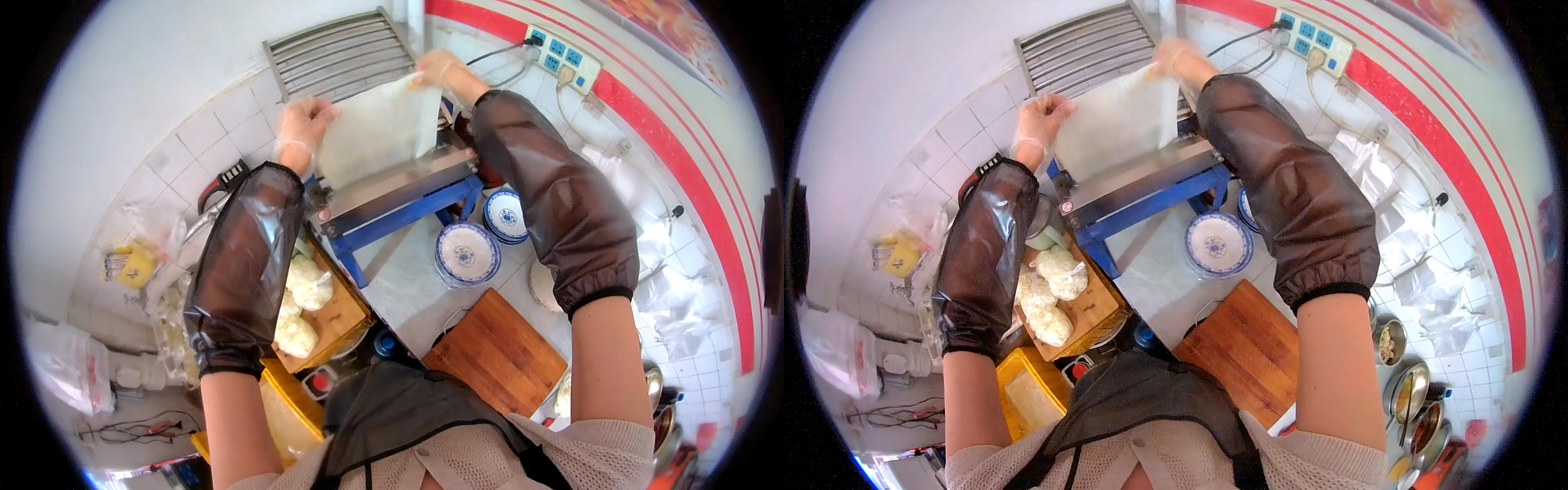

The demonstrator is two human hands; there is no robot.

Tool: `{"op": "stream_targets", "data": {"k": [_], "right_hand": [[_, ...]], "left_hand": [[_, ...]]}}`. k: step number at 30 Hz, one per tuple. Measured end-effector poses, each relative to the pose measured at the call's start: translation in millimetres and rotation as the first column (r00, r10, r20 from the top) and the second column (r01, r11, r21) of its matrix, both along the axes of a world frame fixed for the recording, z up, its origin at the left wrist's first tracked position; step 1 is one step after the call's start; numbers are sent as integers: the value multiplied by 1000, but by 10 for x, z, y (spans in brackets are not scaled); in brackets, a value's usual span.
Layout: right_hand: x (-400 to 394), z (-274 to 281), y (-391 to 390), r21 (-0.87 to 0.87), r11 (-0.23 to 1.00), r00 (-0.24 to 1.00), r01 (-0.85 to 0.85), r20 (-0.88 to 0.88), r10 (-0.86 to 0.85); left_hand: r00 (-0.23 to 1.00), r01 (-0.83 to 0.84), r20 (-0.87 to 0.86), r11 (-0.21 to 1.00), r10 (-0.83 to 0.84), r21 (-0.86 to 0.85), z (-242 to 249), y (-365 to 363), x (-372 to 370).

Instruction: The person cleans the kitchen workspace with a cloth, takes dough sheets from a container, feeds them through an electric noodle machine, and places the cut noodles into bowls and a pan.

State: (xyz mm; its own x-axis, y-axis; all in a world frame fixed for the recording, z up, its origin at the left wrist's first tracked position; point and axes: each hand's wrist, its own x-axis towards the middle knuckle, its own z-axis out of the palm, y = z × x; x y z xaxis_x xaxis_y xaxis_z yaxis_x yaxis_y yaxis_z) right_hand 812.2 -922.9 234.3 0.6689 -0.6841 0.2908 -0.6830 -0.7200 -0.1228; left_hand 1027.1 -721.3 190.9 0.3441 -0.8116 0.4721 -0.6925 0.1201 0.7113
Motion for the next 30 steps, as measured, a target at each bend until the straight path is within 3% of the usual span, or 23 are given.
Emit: {"op": "stream_targets", "data": {"k": [4, 6, 9, 13, 15, 18, 19, 22, 24, 26, 28, 29, 30], "right_hand": [[20, -169, -123, -58, 994, 994, -94, 48, 97], [94, -77, 28, -23, 998, 978, 53, -201, -57], [123, -76, 177, -27, 994, 955, 108, -275, -111], [100, -275, 71, -53, 998, 986, 43, -156, -51], [314, -362, -98, -79, 981, 885, 178, -424, -194], [214, -336, 2, -89, 993, 877, 75, -468, -108], [150, -358, 18, -88, 993, 877, 75, -469, -107], [53, -399, 91, -132, 971, 928, -198, -344, 143], [146, -392, 160, -68, 996, 927, -55, -374, 26], [80, -475, 123, -52, 994, 937, -94, -341, 71], [42, -523, 137, -37, 991, 945, -132, -307, 114], [25, -563, 190, -37, 997, 984, -69, -169, 62], [-7, -634, 265, -29, 1000, 1000, -6, -28, 5]], "left_hand": [[999, 4, -34, 999, -3, 37, -91, -10, 13], [999, 11, -32, 1000, -10, 20, -210, -70, 60], [1000, 1, 3, 999, -1, 36, -252, -55, 45], [996, -26, 89, 996, 18, 90, -303, -7, -8], [992, -38, 120, 996, 28, 85, -374, -13, -10], [986, -55, 160, 995, 42, 79, -488, -14, -8], [985, -59, 168, 995, 45, 78, -539, -26, 3], [973, -51, 230, 996, 33, 73, -644, -55, 39], [974, -56, 224, 997, 42, 58, -707, -43, 21], [975, -61, 219, 997, 50, 44, -735, -13, -11], [934, -69, 356, 994, 36, 79, -725, 31, -52], [934, -65, 356, 994, 31, 85, -736, 78, -111], [914, -91, 392, 995, 102, -48, -779, 145, -203]]}}
